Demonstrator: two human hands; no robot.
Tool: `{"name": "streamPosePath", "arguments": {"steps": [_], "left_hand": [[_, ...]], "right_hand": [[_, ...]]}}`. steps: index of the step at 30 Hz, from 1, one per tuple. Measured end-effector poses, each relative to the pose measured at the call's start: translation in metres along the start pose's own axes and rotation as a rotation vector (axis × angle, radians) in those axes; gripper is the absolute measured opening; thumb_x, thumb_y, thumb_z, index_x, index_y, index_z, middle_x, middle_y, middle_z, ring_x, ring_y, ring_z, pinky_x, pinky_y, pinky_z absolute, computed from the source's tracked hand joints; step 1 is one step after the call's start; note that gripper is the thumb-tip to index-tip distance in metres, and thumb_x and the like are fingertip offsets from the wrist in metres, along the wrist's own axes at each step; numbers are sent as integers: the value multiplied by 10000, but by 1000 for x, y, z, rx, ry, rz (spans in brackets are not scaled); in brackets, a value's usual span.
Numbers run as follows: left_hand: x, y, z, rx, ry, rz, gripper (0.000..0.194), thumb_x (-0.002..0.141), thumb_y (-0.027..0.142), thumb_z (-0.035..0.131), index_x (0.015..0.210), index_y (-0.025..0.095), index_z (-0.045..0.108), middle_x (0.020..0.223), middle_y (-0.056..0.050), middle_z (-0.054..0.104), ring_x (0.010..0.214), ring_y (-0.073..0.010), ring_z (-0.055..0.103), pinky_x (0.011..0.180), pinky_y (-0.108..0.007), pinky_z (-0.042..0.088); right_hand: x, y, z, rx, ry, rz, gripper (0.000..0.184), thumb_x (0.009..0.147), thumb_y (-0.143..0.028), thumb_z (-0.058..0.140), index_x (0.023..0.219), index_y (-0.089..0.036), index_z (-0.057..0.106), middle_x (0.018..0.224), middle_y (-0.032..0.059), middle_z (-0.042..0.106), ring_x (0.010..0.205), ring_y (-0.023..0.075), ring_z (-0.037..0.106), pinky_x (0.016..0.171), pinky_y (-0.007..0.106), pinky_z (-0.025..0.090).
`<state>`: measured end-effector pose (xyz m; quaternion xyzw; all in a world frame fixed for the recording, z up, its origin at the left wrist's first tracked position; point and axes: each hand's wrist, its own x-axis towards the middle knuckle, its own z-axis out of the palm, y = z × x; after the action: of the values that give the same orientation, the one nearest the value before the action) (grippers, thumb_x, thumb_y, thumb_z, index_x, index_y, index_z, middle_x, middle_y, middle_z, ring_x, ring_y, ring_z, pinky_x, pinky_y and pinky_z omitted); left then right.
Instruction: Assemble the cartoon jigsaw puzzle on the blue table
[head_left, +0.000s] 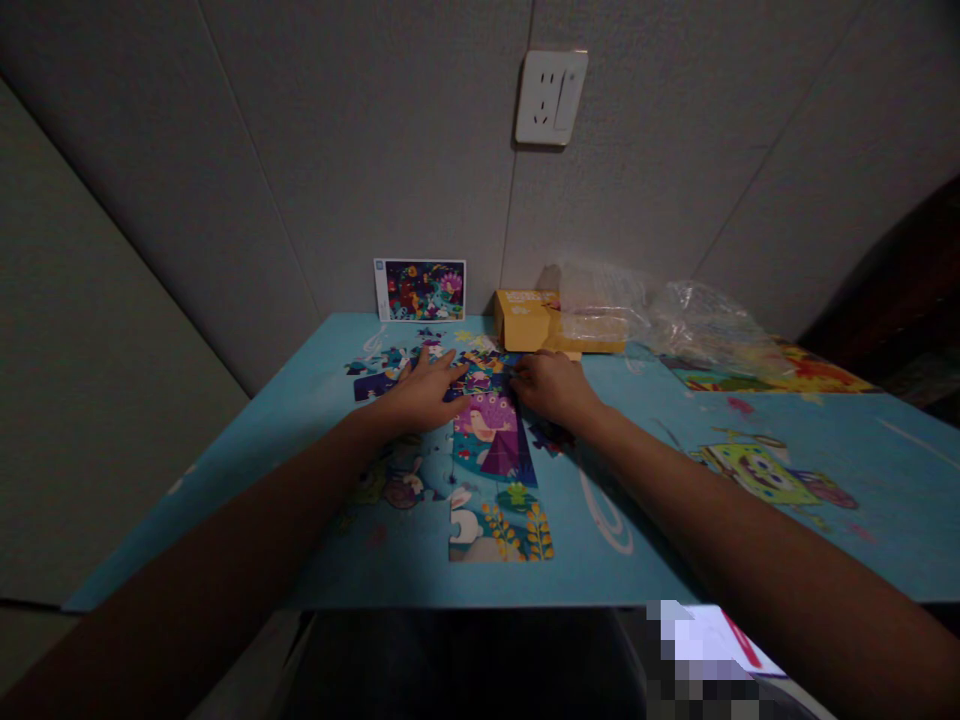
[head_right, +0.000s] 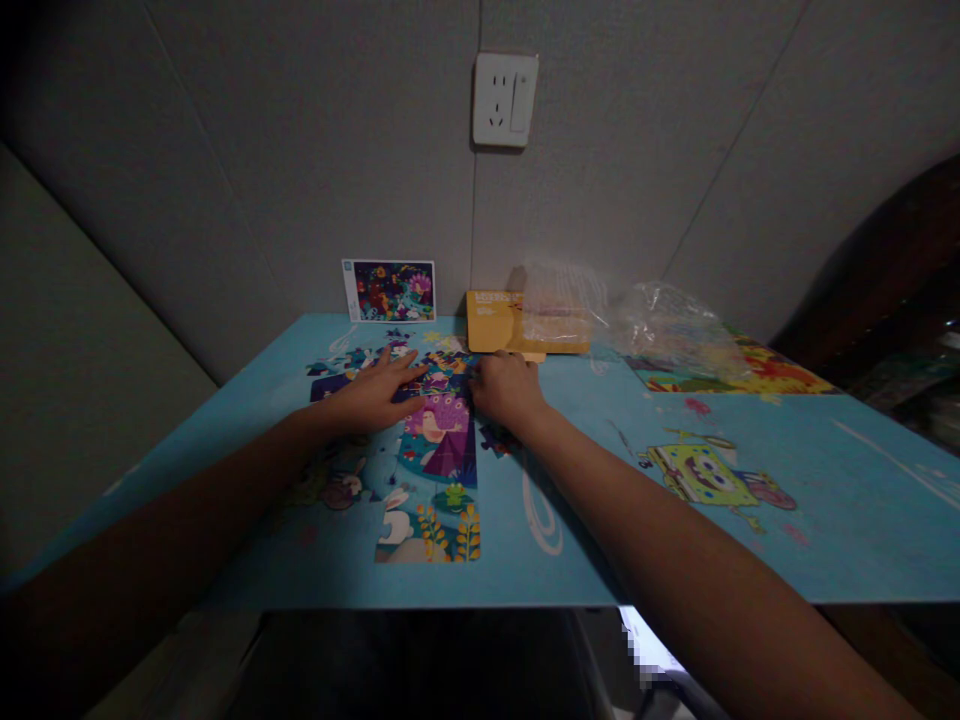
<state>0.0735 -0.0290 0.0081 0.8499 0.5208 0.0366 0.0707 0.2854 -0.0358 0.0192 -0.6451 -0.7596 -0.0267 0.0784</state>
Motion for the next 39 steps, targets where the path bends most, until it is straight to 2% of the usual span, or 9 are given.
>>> {"name": "streamPosePath", "arguments": {"steps": [3, 10, 17, 23, 27, 31, 39], "left_hand": [[-1, 0, 0, -21, -5, 17, 691, 898, 516, 407, 1514, 211, 327, 1615, -107, 179, 1459, -454, 98, 1118, -641, 244], [-2, 2, -1, -49, -13, 19, 669, 901, 461, 419, 1512, 204, 328, 1576, -89, 303, 1457, -408, 185, 1133, -591, 278], [-2, 4, -2, -50, -8, 26, 661, 901, 442, 424, 1503, 183, 343, 1573, -108, 302, 1449, -408, 214, 1128, -597, 283], [-1, 1, 0, -42, 33, 80, 638, 905, 448, 428, 1495, 216, 350, 1558, -93, 339, 1430, -343, 311, 1146, -515, 293], [-1, 0, 1, -42, 20, 88, 638, 917, 463, 412, 1493, 197, 351, 1551, -106, 355, 1426, -324, 326, 1148, -485, 298], [-2, -2, 2, -39, 24, 116, 629, 923, 468, 396, 1493, 207, 349, 1549, -104, 358, 1424, -326, 329, 1141, -494, 296], [-1, -6, 3, -30, 22, 151, 629, 930, 515, 387, 1488, 225, 349, 1548, -97, 368, 1416, -294, 347, 1138, -445, 299]], "right_hand": [[0, 1, 1, 3, 11, 9, 331, 881, -329, 514, 1111, -195, 710, 1133, 160, 678, 1048, 312, 619, 853, 402, 461], [-4, 1, 1, 3, -6, 119, 397, 886, -428, 494, 1121, -182, 700, 1115, 200, 674, 1055, 356, 612, 847, 474, 455], [-3, 3, 1, 8, 23, 79, 337, 888, -348, 482, 1064, -174, 711, 1103, 187, 677, 1042, 342, 621, 838, 462, 464], [0, 7, 4, 16, 64, 44, 344, 895, -348, 499, 1116, -173, 697, 1104, 177, 677, 1025, 318, 628, 842, 416, 465], [5, 10, 4, 36, 114, -1, 314, 898, -230, 478, 1118, -151, 688, 1082, 163, 692, 1017, 274, 628, 843, 352, 453], [6, 6, 7, 112, 81, -73, 308, 862, -154, 516, 1115, -143, 691, 1052, 138, 716, 980, 237, 645, 826, 303, 447], [1, 2, 5, 89, 46, -83, 349, 832, -301, 600, 1143, -177, 695, 1096, 151, 697, 990, 273, 638, 843, 350, 460]]}}
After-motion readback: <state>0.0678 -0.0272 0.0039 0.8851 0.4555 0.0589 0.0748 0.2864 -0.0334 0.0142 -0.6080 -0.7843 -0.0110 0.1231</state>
